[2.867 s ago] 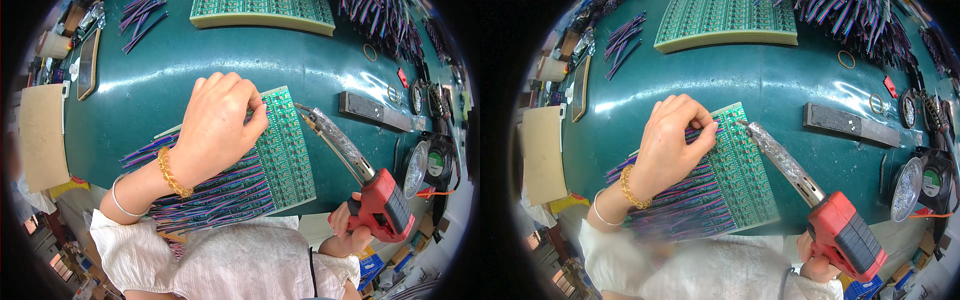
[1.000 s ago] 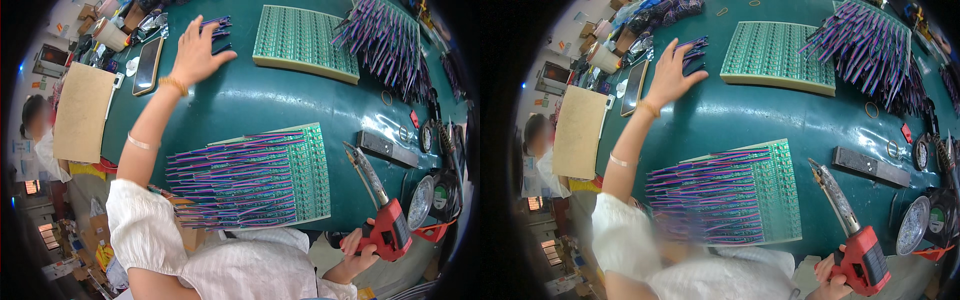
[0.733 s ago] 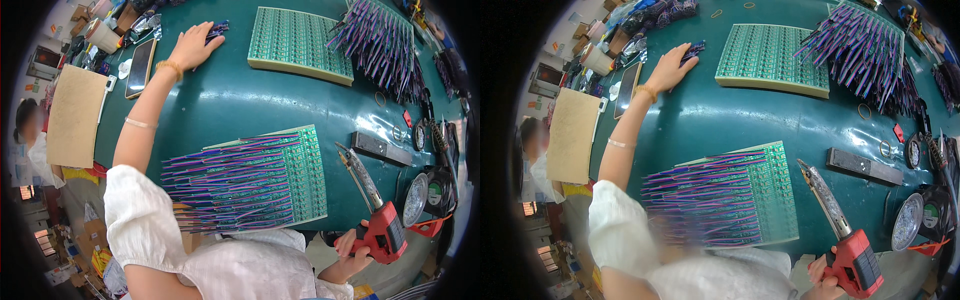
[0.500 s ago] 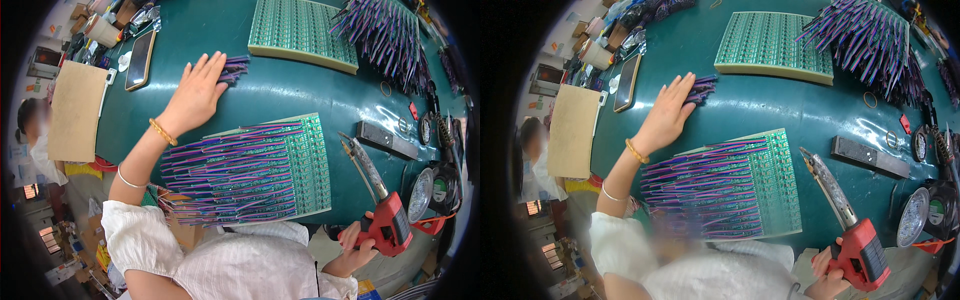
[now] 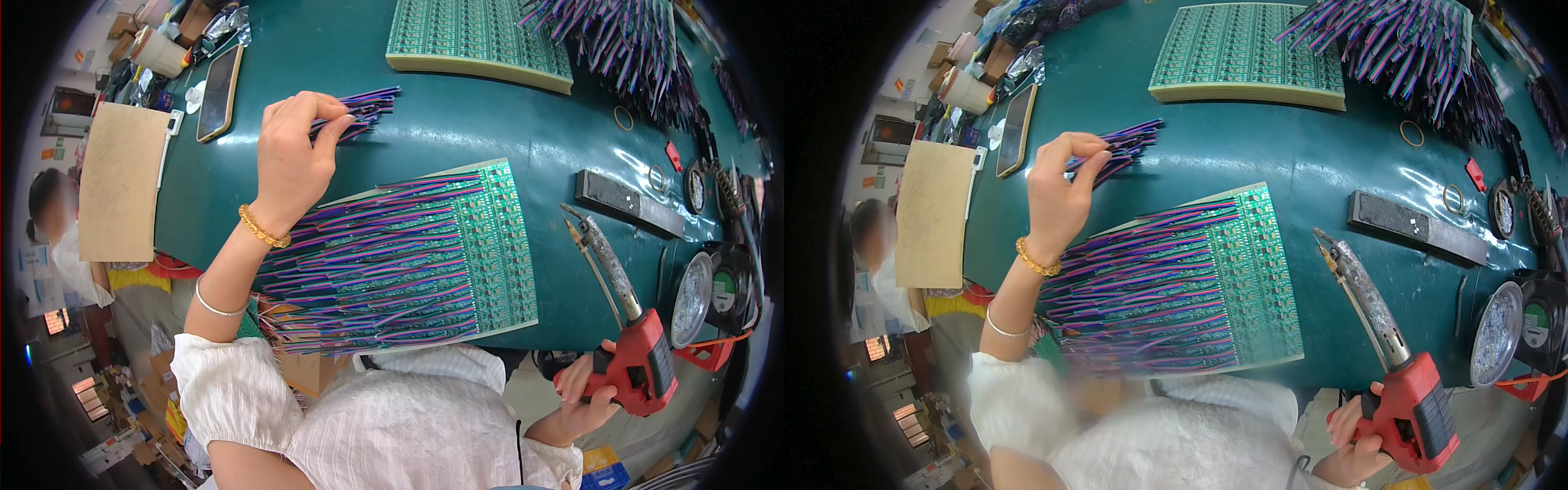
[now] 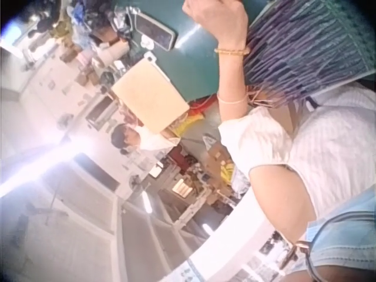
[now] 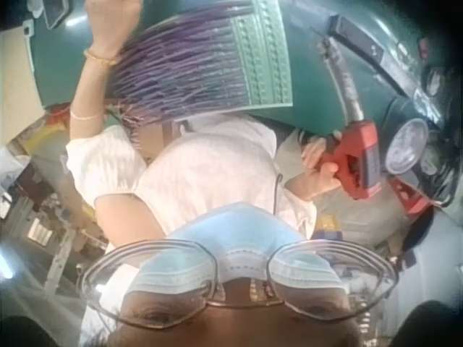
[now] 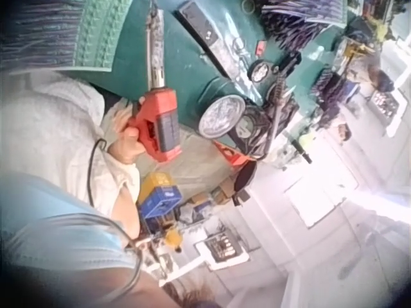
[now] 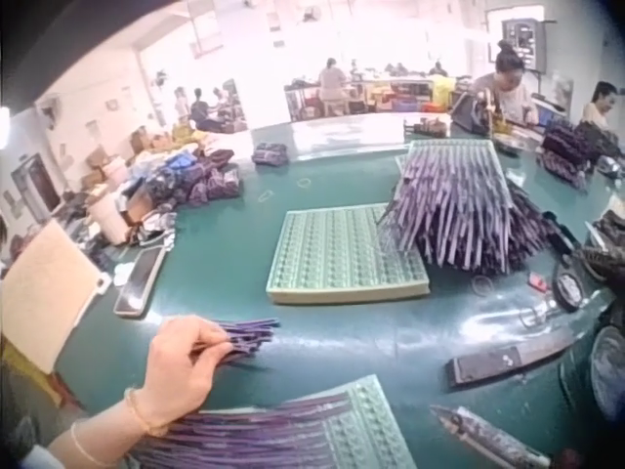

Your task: The person solders multiple colored wires to a large printed circuit board using a soldering iron.

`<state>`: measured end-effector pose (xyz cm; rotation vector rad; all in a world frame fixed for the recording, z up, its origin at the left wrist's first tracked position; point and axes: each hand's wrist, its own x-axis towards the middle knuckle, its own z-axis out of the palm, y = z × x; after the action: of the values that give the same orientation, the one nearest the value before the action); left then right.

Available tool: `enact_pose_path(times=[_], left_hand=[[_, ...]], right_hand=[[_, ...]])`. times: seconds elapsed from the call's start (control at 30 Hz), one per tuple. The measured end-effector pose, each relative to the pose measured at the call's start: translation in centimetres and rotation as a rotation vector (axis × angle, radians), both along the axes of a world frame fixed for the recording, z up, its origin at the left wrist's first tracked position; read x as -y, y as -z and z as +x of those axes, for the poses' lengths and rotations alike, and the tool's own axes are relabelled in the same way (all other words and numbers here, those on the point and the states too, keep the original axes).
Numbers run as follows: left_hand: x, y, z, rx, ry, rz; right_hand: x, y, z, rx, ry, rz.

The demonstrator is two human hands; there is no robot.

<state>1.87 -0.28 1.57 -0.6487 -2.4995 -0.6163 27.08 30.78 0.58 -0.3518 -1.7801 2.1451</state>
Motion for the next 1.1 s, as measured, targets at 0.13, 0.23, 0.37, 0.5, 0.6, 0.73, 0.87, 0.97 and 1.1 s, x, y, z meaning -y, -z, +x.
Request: enact_pose_path(times=[0.13, 0.23, 0.37, 0.5, 0.6, 0.73, 0.87, 0.97, 1.1], left_hand=[[-0.6, -0.5, -0.3, 0.014, 0.021, 0.009], [-1.1, -0.6, -0.4, 0.085, 0.05, 0.065], [-1.4, -0.4, -0.2, 0.07, 0.084, 0.089], [-4.4, -2.3, 2.3, 0.352, 0.022, 0.225], [-5.9, -3.5, 4.5, 0.644, 0.158, 0.326], [-7.7, -2.2, 4.7, 0.844, 0.211, 0.357], [-8.8, -2.1, 4.0, 0.845, 0.173, 0.252], [-9.1, -1.3, 3.8, 0.814, 0.176, 0.25], [-9.3, -0.9, 3.7, 0.699, 0.204, 0.18]], right_hand=[[-0.2, 0.1, -0.3, -0.008, -0.029, -0.013], [0.1, 0.1, -0.4, -0.012, -0.04, 0.001], [0.0, 0.2, -0.3, 0.003, -0.052, -0.004], [0.0, -0.1, -0.5, 0.032, -0.035, -0.007], [0.0, -0.1, -0.9, 0.032, -0.044, -0.019], [0.6, -1.0, -0.9, 0.165, 0.024, -0.058], [0.7, -0.6, -1.1, 0.098, -0.022, -0.041], [0.6, -0.4, -1.5, 0.075, -0.067, -0.052], [0.4, 0.1, -1.7, 0.085, -0.112, 0.079]])
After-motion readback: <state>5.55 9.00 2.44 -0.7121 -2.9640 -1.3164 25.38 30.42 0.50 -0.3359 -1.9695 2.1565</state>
